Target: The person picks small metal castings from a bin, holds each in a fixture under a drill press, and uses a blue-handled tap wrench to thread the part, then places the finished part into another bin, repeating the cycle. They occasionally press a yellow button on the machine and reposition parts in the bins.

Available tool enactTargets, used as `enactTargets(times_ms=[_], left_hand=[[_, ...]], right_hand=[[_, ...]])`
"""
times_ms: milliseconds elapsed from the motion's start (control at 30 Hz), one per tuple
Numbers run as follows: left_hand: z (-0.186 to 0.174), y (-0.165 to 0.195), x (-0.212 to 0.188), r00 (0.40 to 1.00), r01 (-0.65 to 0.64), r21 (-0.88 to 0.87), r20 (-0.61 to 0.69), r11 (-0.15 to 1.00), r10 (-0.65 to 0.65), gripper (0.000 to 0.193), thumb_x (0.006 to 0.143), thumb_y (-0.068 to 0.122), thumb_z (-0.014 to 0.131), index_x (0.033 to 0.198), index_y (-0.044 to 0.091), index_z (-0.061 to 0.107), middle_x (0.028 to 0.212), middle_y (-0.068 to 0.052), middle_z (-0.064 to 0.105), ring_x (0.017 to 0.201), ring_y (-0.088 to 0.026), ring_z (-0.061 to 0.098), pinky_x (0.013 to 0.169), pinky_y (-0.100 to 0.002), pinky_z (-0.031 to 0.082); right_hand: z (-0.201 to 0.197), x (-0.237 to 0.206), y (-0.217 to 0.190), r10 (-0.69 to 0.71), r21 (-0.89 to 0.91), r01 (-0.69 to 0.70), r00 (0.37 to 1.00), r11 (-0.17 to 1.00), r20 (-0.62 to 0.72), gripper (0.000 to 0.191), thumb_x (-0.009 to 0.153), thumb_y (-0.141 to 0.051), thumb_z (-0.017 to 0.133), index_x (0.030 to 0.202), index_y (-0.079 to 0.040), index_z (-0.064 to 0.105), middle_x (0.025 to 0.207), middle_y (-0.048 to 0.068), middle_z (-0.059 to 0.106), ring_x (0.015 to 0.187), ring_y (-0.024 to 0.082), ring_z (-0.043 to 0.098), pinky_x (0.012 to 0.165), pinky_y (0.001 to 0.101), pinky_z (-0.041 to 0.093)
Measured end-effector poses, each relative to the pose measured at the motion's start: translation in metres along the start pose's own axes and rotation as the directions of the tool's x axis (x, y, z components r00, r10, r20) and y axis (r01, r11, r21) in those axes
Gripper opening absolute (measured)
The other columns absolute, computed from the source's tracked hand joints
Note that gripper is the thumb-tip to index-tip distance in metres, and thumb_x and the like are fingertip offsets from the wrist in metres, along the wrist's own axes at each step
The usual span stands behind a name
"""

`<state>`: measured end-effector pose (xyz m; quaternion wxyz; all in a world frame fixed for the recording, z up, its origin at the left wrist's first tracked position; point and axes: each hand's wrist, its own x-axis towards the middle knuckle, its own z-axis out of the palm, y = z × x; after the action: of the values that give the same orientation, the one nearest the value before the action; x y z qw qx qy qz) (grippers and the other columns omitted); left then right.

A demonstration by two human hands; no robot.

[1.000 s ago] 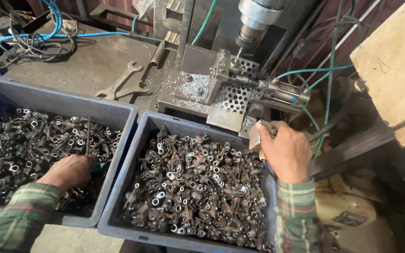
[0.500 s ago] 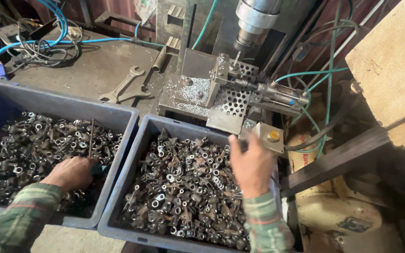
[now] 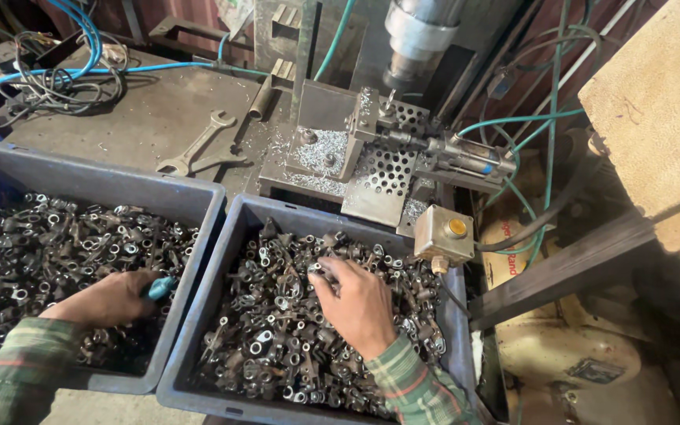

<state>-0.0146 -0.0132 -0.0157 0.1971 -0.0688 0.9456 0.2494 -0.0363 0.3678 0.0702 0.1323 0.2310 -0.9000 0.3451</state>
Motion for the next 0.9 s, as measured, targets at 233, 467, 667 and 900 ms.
enactTargets(times_ms=[233, 467, 667, 900], left_hand=[[-0.003, -0.003, -0.004, 0.997, -0.002, -0.101, 0.071, 0.995, 0.010, 0.050, 0.080, 0.027, 0.082, 0.124, 0.007, 0.068, 0.108, -0.016, 0.081, 0.104, -0.025, 0.077, 0.096, -0.039, 0.058], [0.006, -0.009, 0.003, 0.994, -0.097, -0.050, 0.051, 0.994, 0.100, 0.062, 0.079, 0.035, 0.087, 0.130, 0.010, 0.062, 0.123, -0.010, 0.072, 0.112, -0.023, 0.071, 0.099, -0.036, 0.055], [0.002, 0.000, -0.004, 0.997, -0.062, -0.096, 0.048, 0.993, 0.066, 0.070, 0.076, 0.031, 0.087, 0.138, 0.013, 0.059, 0.114, -0.012, 0.078, 0.106, -0.024, 0.076, 0.098, -0.036, 0.056], [-0.012, 0.007, -0.011, 0.991, 0.134, -0.237, 0.046, 0.962, -0.126, 0.057, 0.083, 0.019, 0.083, 0.136, 0.013, 0.062, 0.102, -0.014, 0.079, 0.092, -0.028, 0.080, 0.089, -0.042, 0.063]], right_hand=[[0.005, 0.001, 0.006, 0.041, 0.003, -0.041, 0.996, 0.999, 0.082, 0.031, 0.090, -0.027, 0.074, 0.112, -0.006, 0.075, 0.097, 0.011, 0.080, 0.065, 0.020, 0.076, 0.059, 0.0333, 0.061], [0.006, 0.000, 0.009, 0.032, 0.009, -0.032, 0.997, 0.999, 0.075, 0.030, 0.090, -0.027, 0.074, 0.110, -0.005, 0.076, 0.097, 0.012, 0.080, 0.067, 0.020, 0.076, 0.060, 0.0335, 0.061], [0.005, 0.001, 0.007, 0.050, 0.000, -0.050, 0.995, 0.999, 0.089, 0.029, 0.090, -0.028, 0.073, 0.109, -0.006, 0.077, 0.097, 0.011, 0.079, 0.066, 0.021, 0.076, 0.061, 0.0345, 0.061], [0.004, 0.002, 0.004, 0.030, 0.002, -0.030, 0.998, 1.000, 0.061, 0.029, 0.090, -0.028, 0.074, 0.108, -0.005, 0.077, 0.098, 0.012, 0.079, 0.064, 0.022, 0.075, 0.061, 0.0339, 0.060]])
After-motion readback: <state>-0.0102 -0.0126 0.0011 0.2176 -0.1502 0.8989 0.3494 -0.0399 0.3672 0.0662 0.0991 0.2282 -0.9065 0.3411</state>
